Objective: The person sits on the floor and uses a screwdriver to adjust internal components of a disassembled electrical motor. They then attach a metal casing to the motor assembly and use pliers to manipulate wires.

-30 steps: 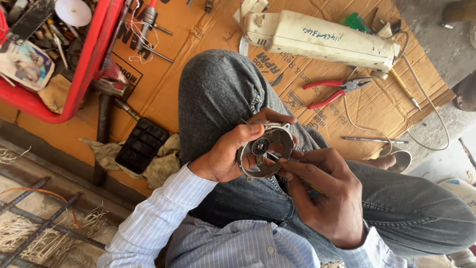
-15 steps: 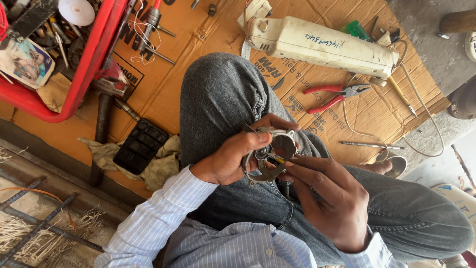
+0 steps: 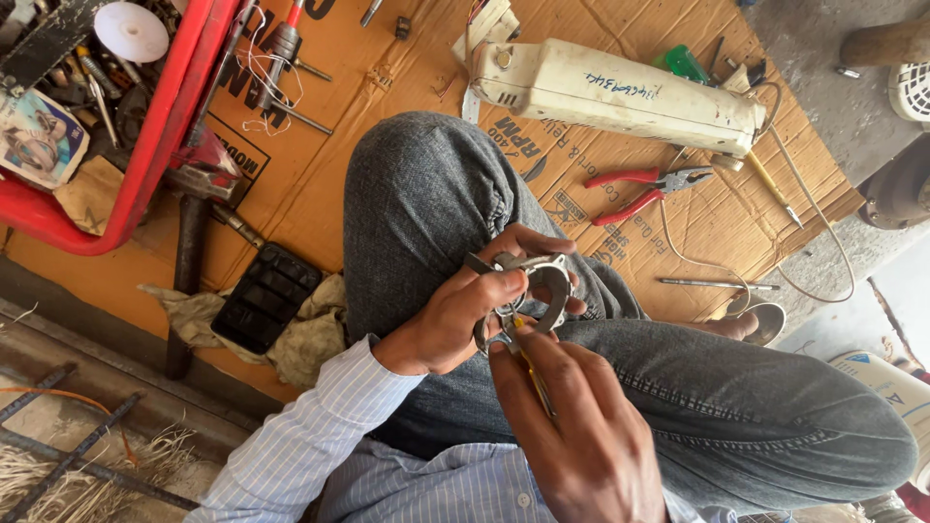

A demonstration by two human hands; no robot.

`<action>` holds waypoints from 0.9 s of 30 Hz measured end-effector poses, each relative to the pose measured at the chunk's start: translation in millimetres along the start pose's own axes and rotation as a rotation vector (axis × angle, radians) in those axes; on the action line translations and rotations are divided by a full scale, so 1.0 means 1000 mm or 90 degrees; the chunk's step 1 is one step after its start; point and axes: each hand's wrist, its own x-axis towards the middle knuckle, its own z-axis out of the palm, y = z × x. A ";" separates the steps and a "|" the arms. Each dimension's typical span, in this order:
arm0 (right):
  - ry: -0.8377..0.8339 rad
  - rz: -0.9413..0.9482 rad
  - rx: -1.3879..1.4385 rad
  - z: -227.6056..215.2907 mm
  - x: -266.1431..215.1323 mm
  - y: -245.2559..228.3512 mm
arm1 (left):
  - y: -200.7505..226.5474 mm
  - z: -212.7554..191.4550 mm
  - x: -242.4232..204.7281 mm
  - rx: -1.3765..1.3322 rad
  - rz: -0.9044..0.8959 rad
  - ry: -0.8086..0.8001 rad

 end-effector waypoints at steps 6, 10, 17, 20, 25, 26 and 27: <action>0.100 0.107 0.103 0.004 -0.021 0.014 | 0.006 -0.004 -0.003 -0.144 -0.050 -0.032; 0.207 0.151 0.107 0.017 -0.038 0.026 | 0.011 -0.006 -0.004 -0.207 -0.065 -0.040; 0.272 0.137 0.145 0.042 -0.053 0.030 | 0.010 -0.005 -0.004 -0.183 -0.044 -0.043; 0.277 0.118 0.148 0.048 -0.053 0.030 | 0.009 -0.005 -0.004 -0.196 -0.035 -0.049; 0.264 0.067 0.137 0.051 -0.049 0.033 | 0.006 -0.007 -0.004 -0.201 -0.029 -0.064; 0.255 0.064 0.133 0.051 -0.048 0.034 | 0.006 -0.007 -0.003 -0.203 -0.033 -0.066; 0.246 0.061 0.131 0.050 -0.046 0.034 | 0.006 -0.008 -0.004 -0.206 -0.036 -0.068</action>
